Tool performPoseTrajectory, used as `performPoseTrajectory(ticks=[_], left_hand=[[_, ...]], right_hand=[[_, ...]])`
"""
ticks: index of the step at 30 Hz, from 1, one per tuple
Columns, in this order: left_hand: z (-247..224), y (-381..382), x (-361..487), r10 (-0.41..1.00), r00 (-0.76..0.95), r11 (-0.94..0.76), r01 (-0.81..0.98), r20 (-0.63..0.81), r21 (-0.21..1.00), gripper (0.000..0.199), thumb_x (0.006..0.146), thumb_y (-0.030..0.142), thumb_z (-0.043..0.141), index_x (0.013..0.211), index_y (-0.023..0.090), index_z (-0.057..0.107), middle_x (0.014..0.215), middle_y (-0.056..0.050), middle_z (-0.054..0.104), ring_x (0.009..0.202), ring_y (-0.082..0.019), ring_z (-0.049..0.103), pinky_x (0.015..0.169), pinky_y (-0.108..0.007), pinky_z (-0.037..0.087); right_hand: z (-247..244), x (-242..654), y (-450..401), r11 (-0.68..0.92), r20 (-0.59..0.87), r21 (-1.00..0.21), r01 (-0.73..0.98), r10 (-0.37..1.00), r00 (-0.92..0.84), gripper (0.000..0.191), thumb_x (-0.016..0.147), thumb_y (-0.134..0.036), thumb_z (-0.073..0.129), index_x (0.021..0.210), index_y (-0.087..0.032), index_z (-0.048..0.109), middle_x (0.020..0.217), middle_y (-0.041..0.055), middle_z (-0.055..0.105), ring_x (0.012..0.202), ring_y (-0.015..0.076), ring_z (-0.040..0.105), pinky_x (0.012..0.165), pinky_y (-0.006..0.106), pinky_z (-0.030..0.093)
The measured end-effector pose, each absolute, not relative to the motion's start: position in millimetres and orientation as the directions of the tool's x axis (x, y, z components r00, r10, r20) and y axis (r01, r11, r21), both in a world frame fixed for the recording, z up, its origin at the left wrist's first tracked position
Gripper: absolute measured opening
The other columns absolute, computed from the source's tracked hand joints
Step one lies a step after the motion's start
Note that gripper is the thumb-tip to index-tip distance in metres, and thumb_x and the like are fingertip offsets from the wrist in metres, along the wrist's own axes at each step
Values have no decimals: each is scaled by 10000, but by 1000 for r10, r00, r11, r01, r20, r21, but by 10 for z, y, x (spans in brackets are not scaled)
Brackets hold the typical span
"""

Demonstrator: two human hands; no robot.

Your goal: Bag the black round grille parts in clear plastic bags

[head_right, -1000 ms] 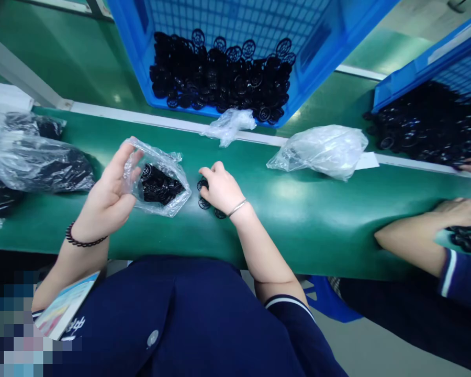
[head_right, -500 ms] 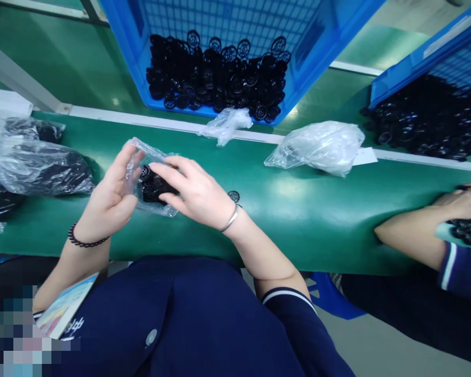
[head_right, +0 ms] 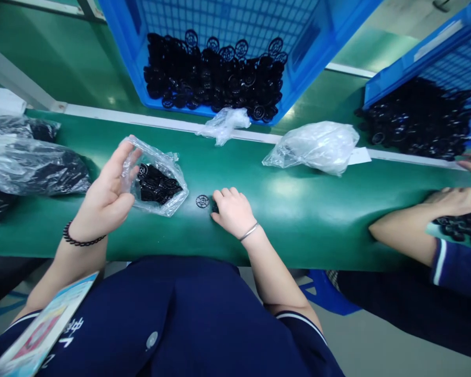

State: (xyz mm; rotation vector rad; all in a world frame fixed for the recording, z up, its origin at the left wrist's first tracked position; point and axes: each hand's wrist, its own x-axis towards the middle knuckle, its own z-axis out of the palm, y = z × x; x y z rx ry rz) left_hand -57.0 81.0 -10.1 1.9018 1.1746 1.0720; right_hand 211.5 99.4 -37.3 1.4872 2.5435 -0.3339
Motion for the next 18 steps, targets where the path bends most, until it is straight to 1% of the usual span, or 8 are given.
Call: performPoseTrajectory(ticks=[2, 4, 8, 10, 12, 15, 17, 18], left_hand=[[-102, 814, -559, 912, 262, -397, 385, 314, 833, 715, 914, 245, 459, 1544, 304, 126, 1636, -18, 115, 1483, -318, 188, 1220, -520, 181], [-103, 800, -561, 911, 258, -402, 392, 321, 827, 697, 926, 259, 443, 1543, 312, 122, 1636, -10, 113, 1483, -318, 189, 1219, -524, 184], [-106, 742, -584, 922, 233, -382, 418, 309, 824, 685, 941, 292, 439, 1545, 305, 116, 1636, -15, 110, 1482, -316, 195, 1223, -512, 185], [-110, 728, -592, 929, 216, -367, 428, 301, 826, 681, 945, 307, 439, 1545, 301, 117, 1637, -24, 107, 1482, -316, 196, 1224, -514, 181], [-113, 735, -591, 928, 219, -369, 428, 301, 825, 676, 950, 323, 437, 1544, 299, 117, 1638, -29, 102, 1481, -316, 201, 1223, -513, 183], [-106, 768, -578, 916, 260, -392, 411, 306, 823, 685, 952, 351, 449, 1545, 296, 111, 1638, -29, 97, 1482, -314, 195, 1221, -498, 202], [-97, 782, -578, 910, 278, -400, 404, 306, 823, 692, 949, 359, 463, 1544, 302, 116, 1638, -21, 100, 1485, -314, 186, 1222, -494, 202], [-95, 783, -585, 911, 275, -399, 402, 308, 824, 690, 948, 358, 468, 1543, 310, 123, 1638, -12, 104, 1485, -313, 186, 1224, -495, 200]], right_hand=[[-392, 2053, 1008, 466, -201, -171, 868, 846, -494, 250, 831, -254, 631, 1066, -182, 583, 1010, 104, 595, 942, 254, 548, 845, 347, 442], [-413, 1981, 1047, 480, -196, -223, 848, 831, -521, 269, 849, -231, 597, 1113, -185, 584, 1036, 104, 575, 957, 246, 553, 873, 342, 447], [-421, 1920, 1140, 522, -273, -210, 827, 781, -562, 268, 838, -186, 586, 1100, -140, 618, 1029, 126, 579, 965, 259, 563, 885, 349, 463], [-355, 1922, 1161, 527, -257, -236, 816, 776, -575, 243, 835, -179, 582, 1068, -130, 631, 999, 126, 593, 949, 259, 571, 881, 360, 478], [-233, 1894, 1153, 555, -137, -347, 756, 767, -627, 249, 857, -203, 571, 1093, -145, 623, 1010, 119, 605, 966, 250, 577, 896, 370, 490], [-17, 1775, 1120, 666, 187, -512, 542, 703, -686, 364, 921, -337, 536, 1250, -185, 553, 1193, 129, 583, 1121, 249, 549, 974, 403, 480], [88, 1723, 1127, 716, 330, -514, 472, 673, -662, 446, 941, -431, 504, 1324, -203, 501, 1322, 134, 529, 1223, 256, 501, 1026, 429, 454], [115, 1735, 1140, 716, 355, -500, 487, 682, -639, 466, 945, -459, 492, 1335, -205, 491, 1348, 135, 516, 1247, 261, 486, 1042, 438, 443]])
